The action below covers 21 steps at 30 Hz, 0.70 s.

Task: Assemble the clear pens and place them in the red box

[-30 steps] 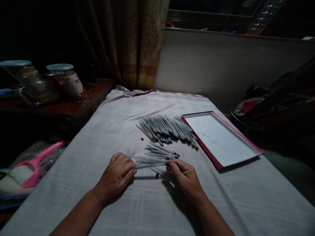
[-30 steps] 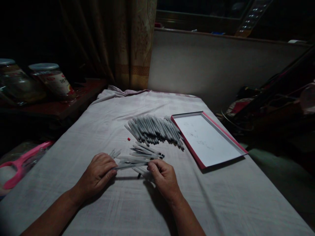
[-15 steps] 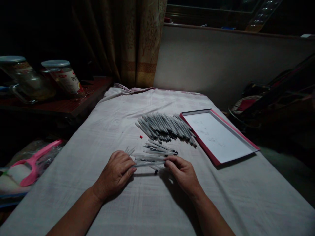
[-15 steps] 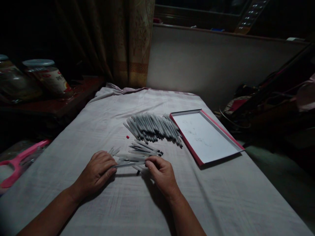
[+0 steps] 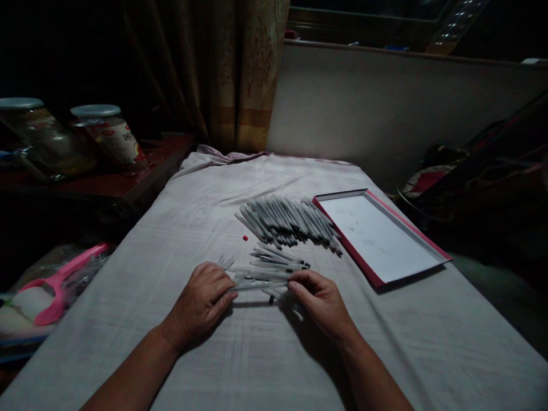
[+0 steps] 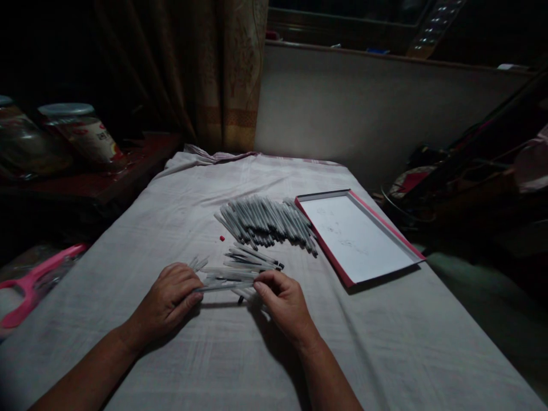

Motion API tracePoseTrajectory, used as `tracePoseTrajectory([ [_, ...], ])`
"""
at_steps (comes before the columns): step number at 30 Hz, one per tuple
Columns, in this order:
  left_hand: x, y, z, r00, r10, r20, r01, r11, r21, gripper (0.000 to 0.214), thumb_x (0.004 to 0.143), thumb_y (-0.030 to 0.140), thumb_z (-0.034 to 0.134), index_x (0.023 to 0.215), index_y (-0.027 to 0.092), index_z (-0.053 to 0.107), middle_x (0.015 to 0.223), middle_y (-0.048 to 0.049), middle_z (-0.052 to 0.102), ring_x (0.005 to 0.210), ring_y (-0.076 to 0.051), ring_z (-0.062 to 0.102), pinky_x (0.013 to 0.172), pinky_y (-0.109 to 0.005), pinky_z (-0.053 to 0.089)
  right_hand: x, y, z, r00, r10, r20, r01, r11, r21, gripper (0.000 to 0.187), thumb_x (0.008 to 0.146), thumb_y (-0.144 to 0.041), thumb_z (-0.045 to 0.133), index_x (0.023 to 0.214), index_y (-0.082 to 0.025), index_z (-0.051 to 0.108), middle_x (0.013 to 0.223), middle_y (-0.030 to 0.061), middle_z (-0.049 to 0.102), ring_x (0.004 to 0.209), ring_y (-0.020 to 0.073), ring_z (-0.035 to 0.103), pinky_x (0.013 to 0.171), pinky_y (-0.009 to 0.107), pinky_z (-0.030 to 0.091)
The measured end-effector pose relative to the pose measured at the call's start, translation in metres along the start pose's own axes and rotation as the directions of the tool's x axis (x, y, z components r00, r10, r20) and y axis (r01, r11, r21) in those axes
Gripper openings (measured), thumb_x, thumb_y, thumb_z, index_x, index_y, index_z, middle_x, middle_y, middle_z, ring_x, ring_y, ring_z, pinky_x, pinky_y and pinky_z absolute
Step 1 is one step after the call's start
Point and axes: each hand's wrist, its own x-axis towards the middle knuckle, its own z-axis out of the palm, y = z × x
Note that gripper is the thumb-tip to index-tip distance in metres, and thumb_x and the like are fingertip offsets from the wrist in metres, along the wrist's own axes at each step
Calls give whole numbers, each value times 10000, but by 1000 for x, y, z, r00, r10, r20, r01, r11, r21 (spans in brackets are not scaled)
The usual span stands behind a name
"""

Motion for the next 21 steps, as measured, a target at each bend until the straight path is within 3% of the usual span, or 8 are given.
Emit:
tracePoseTrajectory([
  [6,0,2,-2,999,8,39,-7,999,-33,333,989,297,398,739,191,591,703,-23,585,746,-182,521,840,-384,389,0,-6,-2,996,-86,-7,86,996,-19,116,687,-290,713,758,-203,740,777,50,709,704,185,634,647,303,506],
  [9,0,1,-4,999,3,32,-1,998,-69,416,1004,278,337,647,191,532,648,-15,550,701,-172,507,841,-385,395,3,-7,-9,991,-115,-72,116,993,7,105,689,-318,735,721,-219,729,816,65,721,798,225,668,724,346,534],
  [12,0,0,-5,1000,-26,-8,26,997,-70,396,998,283,360,660,195,545,660,-16,561,696,-172,511,814,-370,408,9,-2,-19,982,-70,-173,70,998,-6,191,702,-402,753,754,-219,735,782,70,724,749,235,669,681,362,544],
  [16,0,-1,-2,998,-62,-29,61,997,-52,269,978,291,440,782,196,599,741,-26,611,767,-185,547,802,-359,405,15,11,-33,956,-78,-282,24,982,-190,267,738,-462,710,783,-203,755,757,74,732,693,223,652,657,353,531],
  [21,-2,-3,1,997,-75,-20,74,996,-50,197,972,278,474,870,199,624,814,-29,649,818,-189,579,813,-351,410,17,22,-40,973,-102,-207,17,925,-379,280,768,-444,642,798,-199,774,822,87,770,797,264,698,763,386,538],
])
